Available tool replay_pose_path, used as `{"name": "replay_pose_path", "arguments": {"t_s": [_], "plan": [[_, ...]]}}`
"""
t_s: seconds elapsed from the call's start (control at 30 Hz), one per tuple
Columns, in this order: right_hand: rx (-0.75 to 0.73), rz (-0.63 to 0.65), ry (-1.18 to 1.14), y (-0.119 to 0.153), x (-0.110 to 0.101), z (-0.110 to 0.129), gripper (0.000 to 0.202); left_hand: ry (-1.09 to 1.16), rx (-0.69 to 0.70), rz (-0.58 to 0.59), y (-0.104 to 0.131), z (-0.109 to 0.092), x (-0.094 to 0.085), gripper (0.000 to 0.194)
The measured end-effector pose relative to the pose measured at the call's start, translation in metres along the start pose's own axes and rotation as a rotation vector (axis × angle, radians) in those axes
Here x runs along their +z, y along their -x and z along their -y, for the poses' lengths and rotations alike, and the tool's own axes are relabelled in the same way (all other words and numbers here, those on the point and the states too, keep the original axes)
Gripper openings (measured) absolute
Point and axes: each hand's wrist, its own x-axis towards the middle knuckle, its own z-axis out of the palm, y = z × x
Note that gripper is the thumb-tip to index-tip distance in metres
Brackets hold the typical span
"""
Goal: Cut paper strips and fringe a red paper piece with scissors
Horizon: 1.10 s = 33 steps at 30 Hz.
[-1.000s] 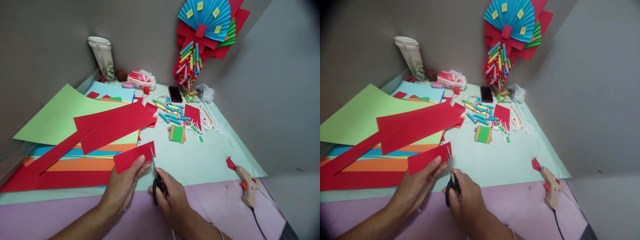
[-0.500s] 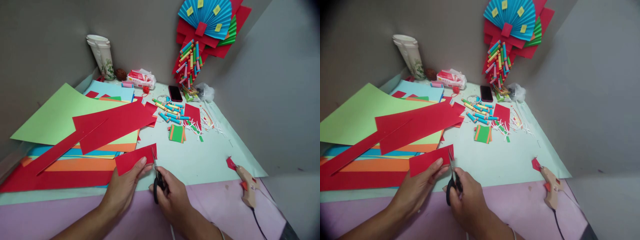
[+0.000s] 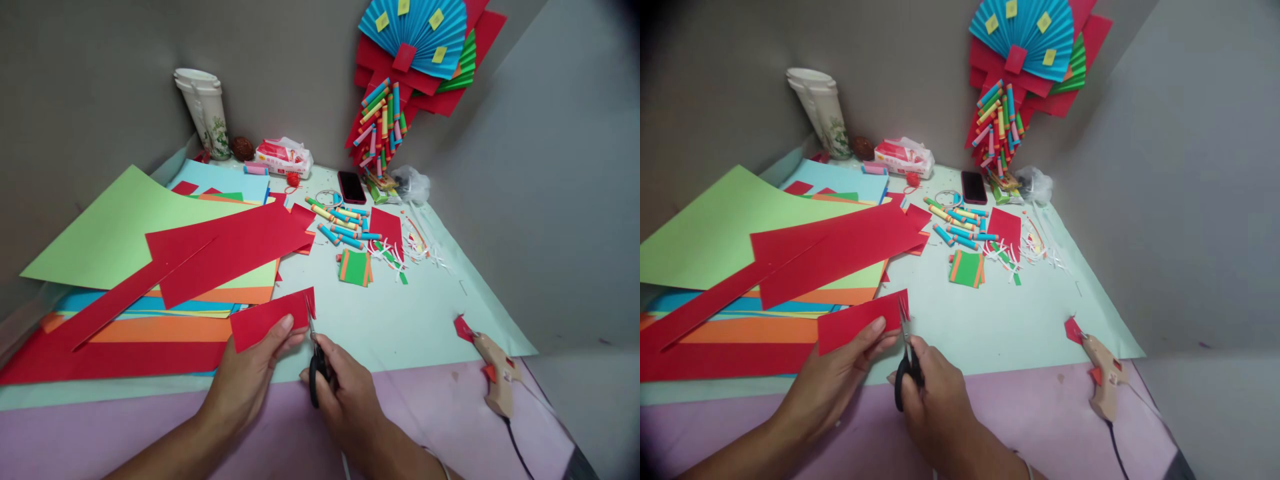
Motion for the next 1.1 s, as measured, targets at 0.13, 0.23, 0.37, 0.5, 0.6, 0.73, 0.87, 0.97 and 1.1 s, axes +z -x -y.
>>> {"name": "replay_pose_path", "arguments": {"t_s": [0.13, 0.23, 0.37, 0.5, 0.6, 0.73, 0.87, 0.97, 1.1], "plan": [[0.001, 0.011, 0.001, 0.0, 0.001, -0.003, 0.045, -0.025, 0.007, 0.021, -0.003, 0.004, -0.004, 0.017], [0.002, 0.014, -0.007, 0.0, 0.002, -0.005, 0.045, -0.019, 0.017, 0.032, -0.004, 0.005, -0.006, 0.017], [0.001, 0.014, -0.006, 0.003, 0.002, -0.005, 0.047, -0.004, 0.019, 0.049, -0.005, 0.004, -0.007, 0.019], [0.023, 0.028, -0.037, 0.003, 0.002, -0.006, 0.047, -0.046, 0.013, 0.06, -0.006, 0.004, -0.008, 0.023], [0.049, 0.035, -0.075, 0.002, 0.003, -0.007, 0.047, -0.096, -0.037, 0.099, -0.006, 0.003, -0.01, 0.027], [0.104, 0.04, -0.136, 0.0, 0.004, -0.005, 0.041, -0.167, -0.045, 0.165, -0.004, 0.001, -0.013, 0.03], [0.163, 0.056, -0.203, 0.0, 0.003, -0.003, 0.038, -0.234, -0.026, 0.189, -0.002, -0.001, -0.014, 0.037], [0.223, 0.087, -0.27, 0.0, 0.003, -0.002, 0.043, -0.275, -0.027, 0.183, -0.002, -0.002, -0.015, 0.04], [0.278, 0.112, -0.378, -0.002, 0.002, 0.001, 0.043, -0.28, -0.076, 0.181, -0.003, -0.005, -0.016, 0.041]]}}
